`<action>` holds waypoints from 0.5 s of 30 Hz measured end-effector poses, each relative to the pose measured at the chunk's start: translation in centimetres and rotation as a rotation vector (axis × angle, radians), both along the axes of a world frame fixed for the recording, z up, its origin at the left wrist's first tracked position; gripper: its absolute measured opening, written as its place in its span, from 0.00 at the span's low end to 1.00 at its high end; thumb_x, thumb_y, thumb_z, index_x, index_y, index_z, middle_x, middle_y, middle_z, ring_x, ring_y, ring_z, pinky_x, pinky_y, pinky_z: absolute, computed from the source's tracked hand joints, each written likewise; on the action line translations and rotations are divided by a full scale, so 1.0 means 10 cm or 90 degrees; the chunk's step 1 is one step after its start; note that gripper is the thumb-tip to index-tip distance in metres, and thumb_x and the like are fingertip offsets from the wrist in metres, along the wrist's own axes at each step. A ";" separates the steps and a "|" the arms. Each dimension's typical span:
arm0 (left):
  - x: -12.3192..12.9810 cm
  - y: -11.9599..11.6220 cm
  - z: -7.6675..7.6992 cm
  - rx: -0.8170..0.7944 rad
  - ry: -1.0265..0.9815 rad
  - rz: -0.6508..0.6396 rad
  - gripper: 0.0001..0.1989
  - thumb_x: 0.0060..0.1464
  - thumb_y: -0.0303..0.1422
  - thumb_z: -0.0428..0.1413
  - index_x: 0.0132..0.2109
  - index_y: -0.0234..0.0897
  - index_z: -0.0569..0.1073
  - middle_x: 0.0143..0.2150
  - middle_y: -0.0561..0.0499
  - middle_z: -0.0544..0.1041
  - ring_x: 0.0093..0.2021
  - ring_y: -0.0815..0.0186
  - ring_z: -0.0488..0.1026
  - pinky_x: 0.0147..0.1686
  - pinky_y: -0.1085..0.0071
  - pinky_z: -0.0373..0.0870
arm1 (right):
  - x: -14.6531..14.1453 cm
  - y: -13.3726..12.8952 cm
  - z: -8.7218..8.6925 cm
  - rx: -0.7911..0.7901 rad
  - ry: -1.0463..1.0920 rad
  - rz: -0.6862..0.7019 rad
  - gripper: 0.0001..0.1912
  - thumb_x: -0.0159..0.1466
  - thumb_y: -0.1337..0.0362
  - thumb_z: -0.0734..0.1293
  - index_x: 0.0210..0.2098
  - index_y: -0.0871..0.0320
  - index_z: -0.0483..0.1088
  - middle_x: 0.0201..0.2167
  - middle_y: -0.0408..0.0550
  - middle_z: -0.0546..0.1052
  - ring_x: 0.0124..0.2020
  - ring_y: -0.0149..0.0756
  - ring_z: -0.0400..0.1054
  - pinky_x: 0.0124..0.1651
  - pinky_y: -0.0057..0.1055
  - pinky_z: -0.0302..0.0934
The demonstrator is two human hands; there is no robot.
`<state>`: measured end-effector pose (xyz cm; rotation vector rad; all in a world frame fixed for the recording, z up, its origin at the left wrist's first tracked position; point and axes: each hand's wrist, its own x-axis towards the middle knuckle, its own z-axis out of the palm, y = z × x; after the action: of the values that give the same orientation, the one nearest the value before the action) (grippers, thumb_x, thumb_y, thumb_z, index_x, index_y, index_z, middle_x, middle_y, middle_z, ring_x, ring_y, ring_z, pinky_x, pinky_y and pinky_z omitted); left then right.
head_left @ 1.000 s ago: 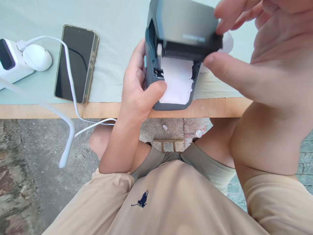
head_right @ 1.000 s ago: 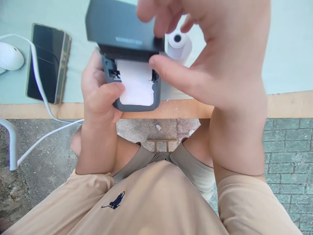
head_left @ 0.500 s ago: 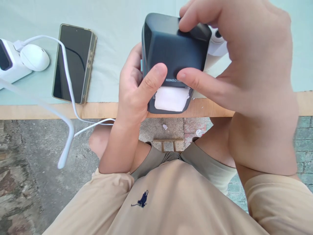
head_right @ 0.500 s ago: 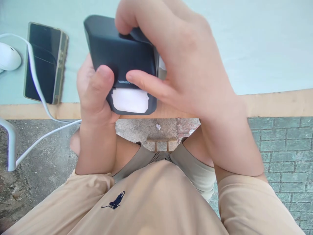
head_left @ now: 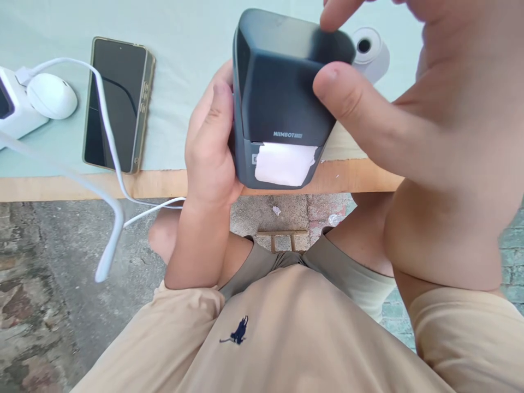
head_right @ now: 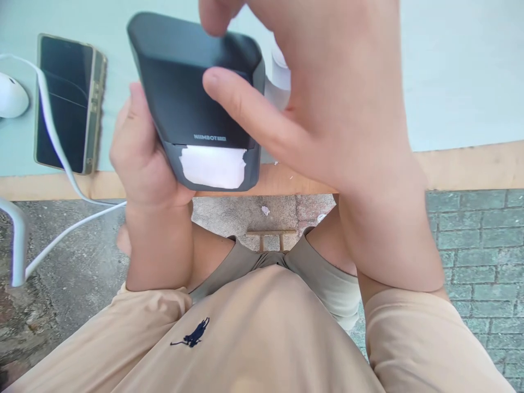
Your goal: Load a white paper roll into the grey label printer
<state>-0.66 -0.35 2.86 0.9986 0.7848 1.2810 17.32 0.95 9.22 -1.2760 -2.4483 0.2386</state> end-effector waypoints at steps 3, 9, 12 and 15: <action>-0.03 0.04 -0.04 0.029 0.011 0.001 0.17 0.60 0.42 0.44 0.40 0.39 0.75 0.42 0.52 0.77 0.53 0.61 0.69 0.56 0.66 0.66 | -0.01 -0.02 0.01 0.012 -0.001 0.048 0.31 0.63 0.45 0.43 0.47 0.61 0.62 0.44 0.45 0.66 0.48 0.34 0.62 0.50 0.35 0.53; -0.06 0.05 -0.04 0.002 -0.039 -0.019 0.15 0.61 0.37 0.44 0.39 0.37 0.74 0.40 0.53 0.76 0.46 0.65 0.72 0.53 0.69 0.67 | -0.03 -0.11 0.02 -0.002 0.006 0.052 0.28 0.64 0.46 0.46 0.52 0.56 0.59 0.51 0.41 0.63 0.53 0.30 0.59 0.58 0.31 0.57; -0.03 0.06 -0.04 -0.006 -0.037 0.001 0.13 0.59 0.38 0.47 0.35 0.40 0.74 0.37 0.54 0.75 0.43 0.67 0.72 0.50 0.70 0.69 | -0.03 -0.11 0.06 -0.005 0.010 0.047 0.30 0.62 0.43 0.44 0.52 0.52 0.60 0.52 0.38 0.63 0.53 0.28 0.60 0.57 0.30 0.57; 0.01 0.06 0.00 -0.068 -0.018 0.020 0.16 0.57 0.45 0.45 0.34 0.43 0.73 0.40 0.54 0.74 0.49 0.64 0.71 0.49 0.67 0.71 | -0.03 -0.08 0.06 -0.013 0.049 0.041 0.37 0.60 0.40 0.39 0.49 0.53 0.63 0.49 0.37 0.64 0.51 0.31 0.61 0.52 0.32 0.56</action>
<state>-0.58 0.25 2.87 0.8841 0.8421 1.2643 16.98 0.14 9.78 -1.1745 -2.4298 0.3245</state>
